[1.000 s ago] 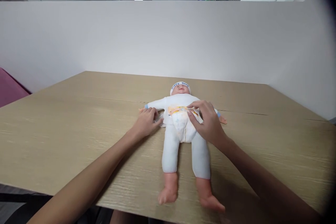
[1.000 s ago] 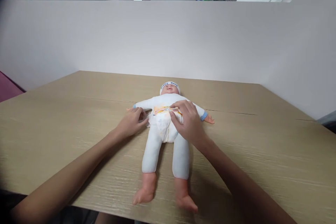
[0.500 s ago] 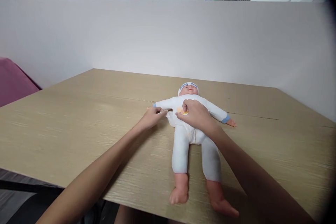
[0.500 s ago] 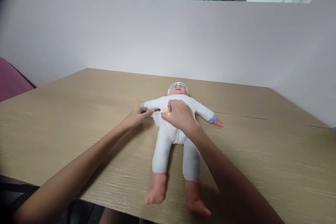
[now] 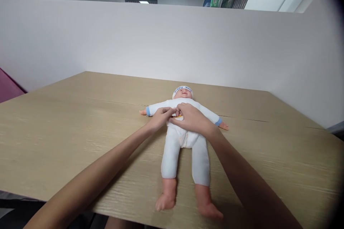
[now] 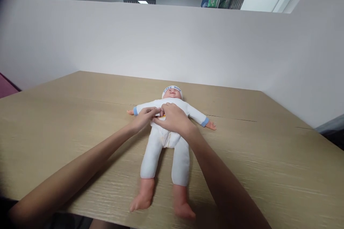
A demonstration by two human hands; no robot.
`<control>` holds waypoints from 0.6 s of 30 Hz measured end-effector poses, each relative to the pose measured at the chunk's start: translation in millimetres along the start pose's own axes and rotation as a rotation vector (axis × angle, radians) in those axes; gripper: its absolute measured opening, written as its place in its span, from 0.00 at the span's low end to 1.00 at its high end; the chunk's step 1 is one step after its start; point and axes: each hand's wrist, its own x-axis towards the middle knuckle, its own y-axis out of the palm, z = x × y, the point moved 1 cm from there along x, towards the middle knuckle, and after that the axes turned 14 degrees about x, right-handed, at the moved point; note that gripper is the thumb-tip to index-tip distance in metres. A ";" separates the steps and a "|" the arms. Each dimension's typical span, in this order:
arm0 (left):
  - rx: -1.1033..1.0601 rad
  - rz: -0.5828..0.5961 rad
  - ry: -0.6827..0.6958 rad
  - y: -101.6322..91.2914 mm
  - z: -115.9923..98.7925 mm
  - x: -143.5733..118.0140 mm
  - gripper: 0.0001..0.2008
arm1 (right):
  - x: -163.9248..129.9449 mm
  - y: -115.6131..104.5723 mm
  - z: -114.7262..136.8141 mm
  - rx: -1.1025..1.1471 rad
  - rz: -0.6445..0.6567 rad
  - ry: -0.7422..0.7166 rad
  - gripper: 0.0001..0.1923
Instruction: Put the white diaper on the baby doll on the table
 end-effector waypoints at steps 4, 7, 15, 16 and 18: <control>-0.114 -0.008 0.072 2.0 15.9 -2.9 0.26 | 5.2 -0.4 -2.2 0.009 -0.014 0.055 0.22; -0.174 -0.066 0.105 4.3 25.7 -8.1 0.21 | 7.1 -3.1 -4.4 0.013 -0.018 0.108 0.23; -0.055 -0.184 0.146 11.4 36.6 -12.1 0.29 | 3.5 -5.2 -7.8 0.087 -0.078 0.131 0.17; -0.046 -0.185 0.151 11.0 37.7 -11.9 0.29 | 3.4 -3.6 -9.4 0.099 -0.098 0.140 0.16; -0.020 -0.184 0.156 9.8 39.3 -11.8 0.28 | 3.8 -0.4 -13.5 0.130 -0.157 0.153 0.13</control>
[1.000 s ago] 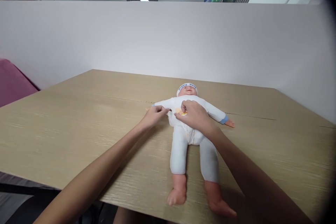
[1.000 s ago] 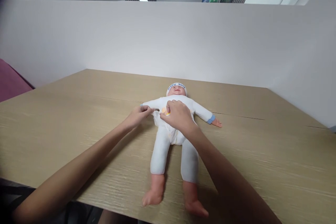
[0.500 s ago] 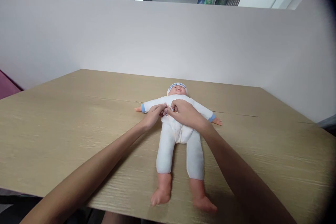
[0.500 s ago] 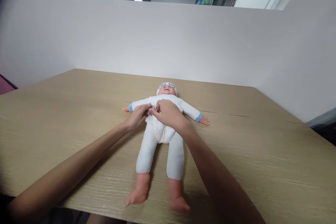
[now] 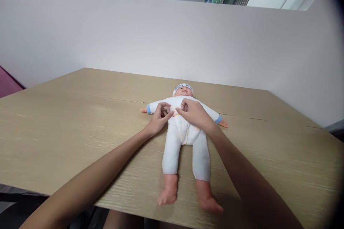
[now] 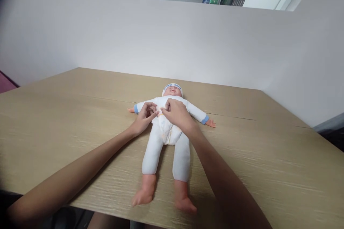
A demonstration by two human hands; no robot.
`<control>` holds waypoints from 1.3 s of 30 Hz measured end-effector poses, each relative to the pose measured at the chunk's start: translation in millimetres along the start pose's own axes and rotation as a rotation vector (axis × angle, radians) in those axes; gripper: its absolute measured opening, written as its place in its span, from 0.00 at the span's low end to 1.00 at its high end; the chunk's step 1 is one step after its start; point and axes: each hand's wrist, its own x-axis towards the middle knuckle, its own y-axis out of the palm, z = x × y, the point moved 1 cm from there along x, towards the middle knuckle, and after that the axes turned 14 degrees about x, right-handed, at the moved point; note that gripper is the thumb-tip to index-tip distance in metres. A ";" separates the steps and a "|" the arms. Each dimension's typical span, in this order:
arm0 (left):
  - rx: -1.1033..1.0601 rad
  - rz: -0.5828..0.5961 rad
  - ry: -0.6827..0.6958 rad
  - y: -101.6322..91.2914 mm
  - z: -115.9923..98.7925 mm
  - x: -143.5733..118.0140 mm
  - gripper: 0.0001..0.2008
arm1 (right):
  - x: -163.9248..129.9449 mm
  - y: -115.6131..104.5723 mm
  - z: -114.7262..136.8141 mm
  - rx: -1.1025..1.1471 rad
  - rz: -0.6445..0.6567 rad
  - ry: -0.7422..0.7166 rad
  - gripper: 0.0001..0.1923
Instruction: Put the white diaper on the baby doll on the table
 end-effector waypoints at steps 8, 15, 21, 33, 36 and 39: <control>0.136 -0.166 0.048 -7.1 -43.9 -24.7 0.19 | -26.0 -7.5 8.4 0.092 -0.196 -0.204 0.05; 0.487 0.425 0.349 -14.2 -96.3 -81.6 0.16 | -129.3 -10.5 3.3 0.325 0.096 -0.080 0.07; 0.523 0.464 0.244 -21.2 -75.7 -77.3 0.16 | -143.9 -13.8 -28.1 0.109 0.040 -0.009 0.09; 0.461 0.344 0.059 0.9 -60.5 -60.7 0.17 | -140.7 -3.5 -30.4 -0.142 -0.048 -0.129 0.11; 0.451 0.334 0.063 2.9 -58.7 -59.8 0.17 | -141.0 -1.2 -33.7 -0.195 -0.026 -0.170 0.10; 0.473 0.308 0.112 5.2 -55.4 -59.2 0.14 | -142.4 0.8 -33.2 -0.197 -0.028 -0.182 0.10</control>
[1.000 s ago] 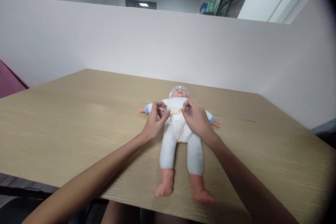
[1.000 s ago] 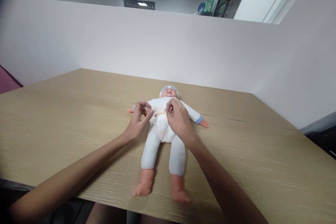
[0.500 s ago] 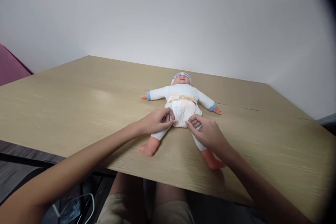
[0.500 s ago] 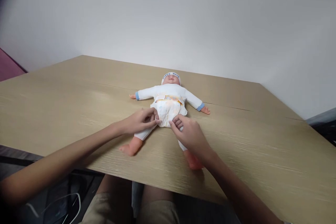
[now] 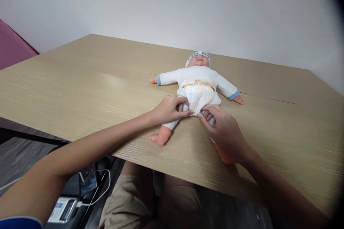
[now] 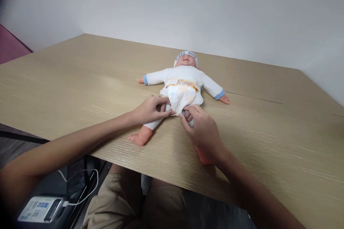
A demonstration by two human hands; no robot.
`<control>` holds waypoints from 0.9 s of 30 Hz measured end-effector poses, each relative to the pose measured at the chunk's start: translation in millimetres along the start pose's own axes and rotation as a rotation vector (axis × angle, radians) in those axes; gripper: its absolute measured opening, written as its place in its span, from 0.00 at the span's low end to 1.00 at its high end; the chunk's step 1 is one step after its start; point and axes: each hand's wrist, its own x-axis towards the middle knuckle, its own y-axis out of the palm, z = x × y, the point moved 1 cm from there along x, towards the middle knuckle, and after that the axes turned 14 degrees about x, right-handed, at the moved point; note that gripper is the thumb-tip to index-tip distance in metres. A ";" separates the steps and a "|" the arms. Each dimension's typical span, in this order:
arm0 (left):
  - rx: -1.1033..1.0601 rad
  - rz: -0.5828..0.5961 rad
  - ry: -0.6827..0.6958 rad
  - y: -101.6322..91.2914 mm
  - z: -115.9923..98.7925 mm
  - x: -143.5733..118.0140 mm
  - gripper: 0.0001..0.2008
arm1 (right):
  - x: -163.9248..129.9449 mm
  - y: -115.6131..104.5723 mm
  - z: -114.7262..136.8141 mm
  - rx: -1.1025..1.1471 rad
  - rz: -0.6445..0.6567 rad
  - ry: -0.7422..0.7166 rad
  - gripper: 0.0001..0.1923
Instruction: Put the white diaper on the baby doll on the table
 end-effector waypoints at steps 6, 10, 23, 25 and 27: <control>0.057 -0.025 0.050 3.0 4.3 -1.0 0.10 | -9.0 1.2 11.4 0.006 0.015 0.010 0.10; 0.096 -0.063 0.076 2.5 4.4 -5.7 0.10 | -12.5 0.5 13.8 0.036 0.028 0.038 0.13; 0.048 -0.192 0.177 7.4 1.6 -9.8 0.07 | -14.2 4.2 8.3 0.088 0.024 0.022 0.19; 0.067 -0.184 0.175 7.4 0.5 -10.2 0.07 | -13.7 4.0 7.4 0.110 0.028 0.037 0.19; 0.086 -0.170 0.170 7.3 0.5 -9.9 0.08 | -12.5 2.8 7.3 0.136 0.038 0.057 0.18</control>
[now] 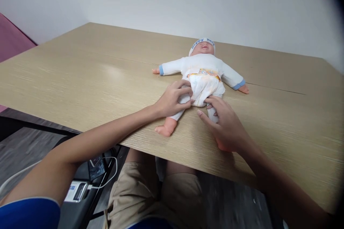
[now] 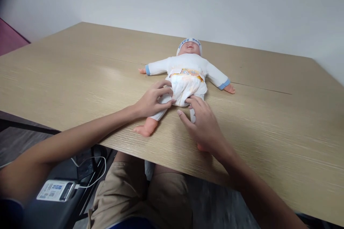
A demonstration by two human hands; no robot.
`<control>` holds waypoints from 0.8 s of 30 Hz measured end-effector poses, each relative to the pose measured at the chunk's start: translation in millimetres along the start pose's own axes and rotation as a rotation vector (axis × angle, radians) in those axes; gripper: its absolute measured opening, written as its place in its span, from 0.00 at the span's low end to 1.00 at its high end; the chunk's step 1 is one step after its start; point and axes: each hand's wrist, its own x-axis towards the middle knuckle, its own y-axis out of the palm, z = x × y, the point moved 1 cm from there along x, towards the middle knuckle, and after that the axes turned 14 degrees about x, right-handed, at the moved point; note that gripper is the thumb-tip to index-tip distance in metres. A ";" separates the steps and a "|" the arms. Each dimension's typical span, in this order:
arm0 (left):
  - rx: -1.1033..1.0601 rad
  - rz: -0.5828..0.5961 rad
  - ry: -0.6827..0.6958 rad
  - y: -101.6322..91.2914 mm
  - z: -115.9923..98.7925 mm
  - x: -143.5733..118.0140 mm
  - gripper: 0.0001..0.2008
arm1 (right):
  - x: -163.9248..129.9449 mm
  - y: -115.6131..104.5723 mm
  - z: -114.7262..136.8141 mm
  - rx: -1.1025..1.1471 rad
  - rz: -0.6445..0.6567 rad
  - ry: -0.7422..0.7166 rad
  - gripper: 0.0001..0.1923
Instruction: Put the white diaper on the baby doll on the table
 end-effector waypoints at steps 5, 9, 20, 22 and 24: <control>-0.026 0.022 0.046 0.9 5.0 4.4 0.08 | 7.4 -7.8 1.5 0.069 0.007 0.094 0.17; -0.086 0.022 0.057 0.7 7.7 7.4 0.09 | 15.1 -15.7 -0.3 0.094 0.043 0.161 0.17; -0.173 0.016 -0.090 4.7 11.8 6.1 0.13 | 13.6 -13.3 -3.9 0.074 -0.037 0.192 0.17; -0.225 0.006 -0.100 5.8 12.6 5.6 0.14 | 14.2 -13.2 -4.3 0.077 -0.062 0.181 0.16; -0.258 0.006 -0.107 6.5 13.1 5.1 0.15 | 14.6 -13.2 -4.6 0.068 -0.085 0.165 0.16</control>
